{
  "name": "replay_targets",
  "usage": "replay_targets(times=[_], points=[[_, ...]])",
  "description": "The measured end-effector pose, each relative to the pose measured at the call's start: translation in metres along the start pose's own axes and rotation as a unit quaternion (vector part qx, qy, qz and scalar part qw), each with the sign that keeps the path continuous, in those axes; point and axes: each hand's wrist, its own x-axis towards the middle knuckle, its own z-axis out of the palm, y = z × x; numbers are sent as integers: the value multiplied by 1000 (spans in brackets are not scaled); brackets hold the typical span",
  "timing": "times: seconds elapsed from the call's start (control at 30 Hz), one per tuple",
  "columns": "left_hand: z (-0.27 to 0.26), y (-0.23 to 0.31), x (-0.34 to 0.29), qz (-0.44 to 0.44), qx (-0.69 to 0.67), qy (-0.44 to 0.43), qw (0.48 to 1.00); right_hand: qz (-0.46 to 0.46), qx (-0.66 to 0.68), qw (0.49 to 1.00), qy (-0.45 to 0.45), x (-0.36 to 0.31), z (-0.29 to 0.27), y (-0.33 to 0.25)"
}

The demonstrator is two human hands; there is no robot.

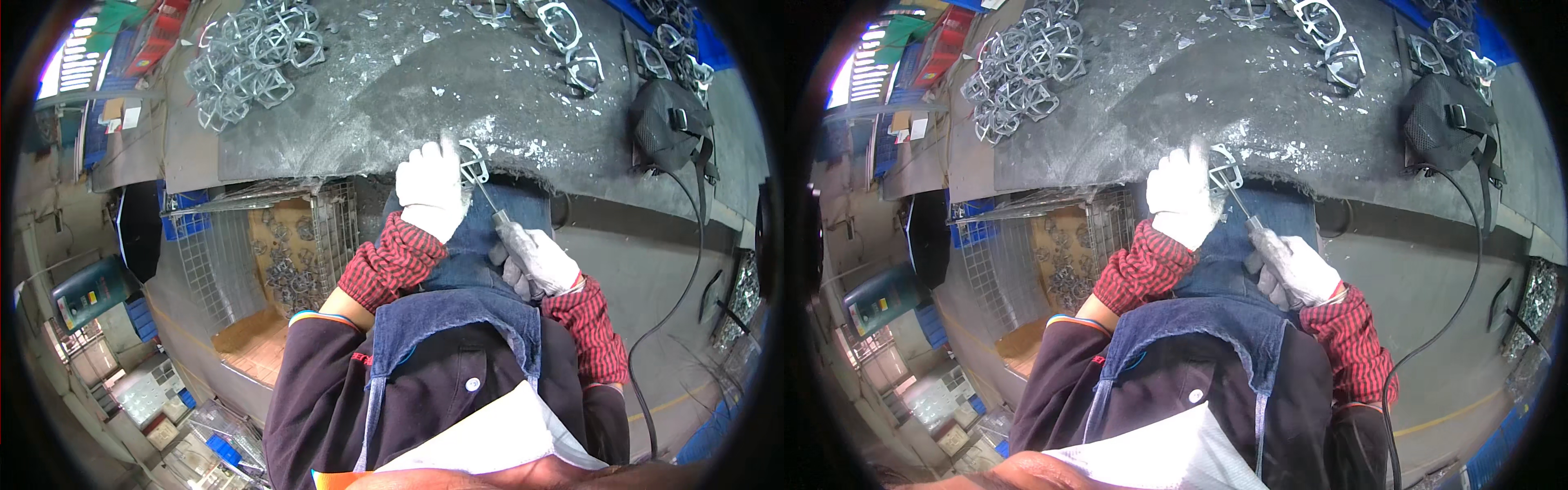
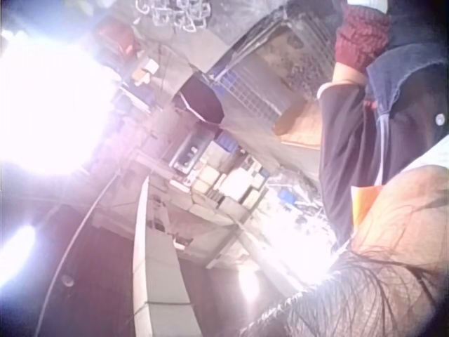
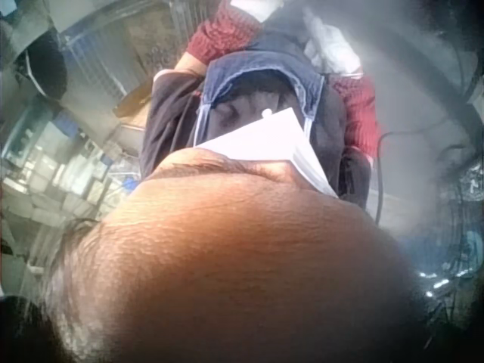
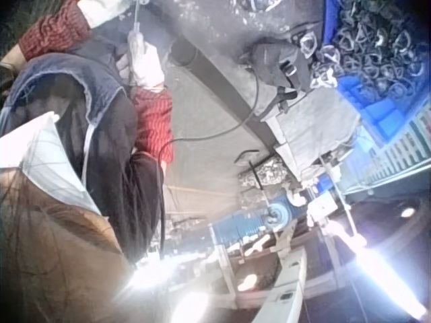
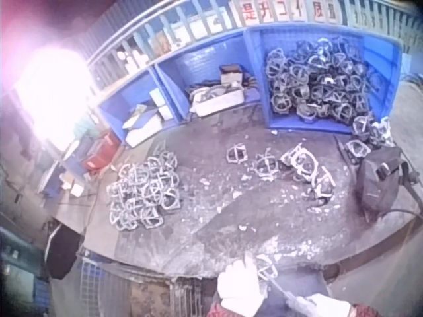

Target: The person smooths the edges of small metal frame components on a workbench using a hand file.

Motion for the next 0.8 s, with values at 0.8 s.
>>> replay_targets(times=[0.8], points=[[2, 2, 4, -17, -31, 28, 999, 23, -100, 992, 67, 6, -8, 7]])
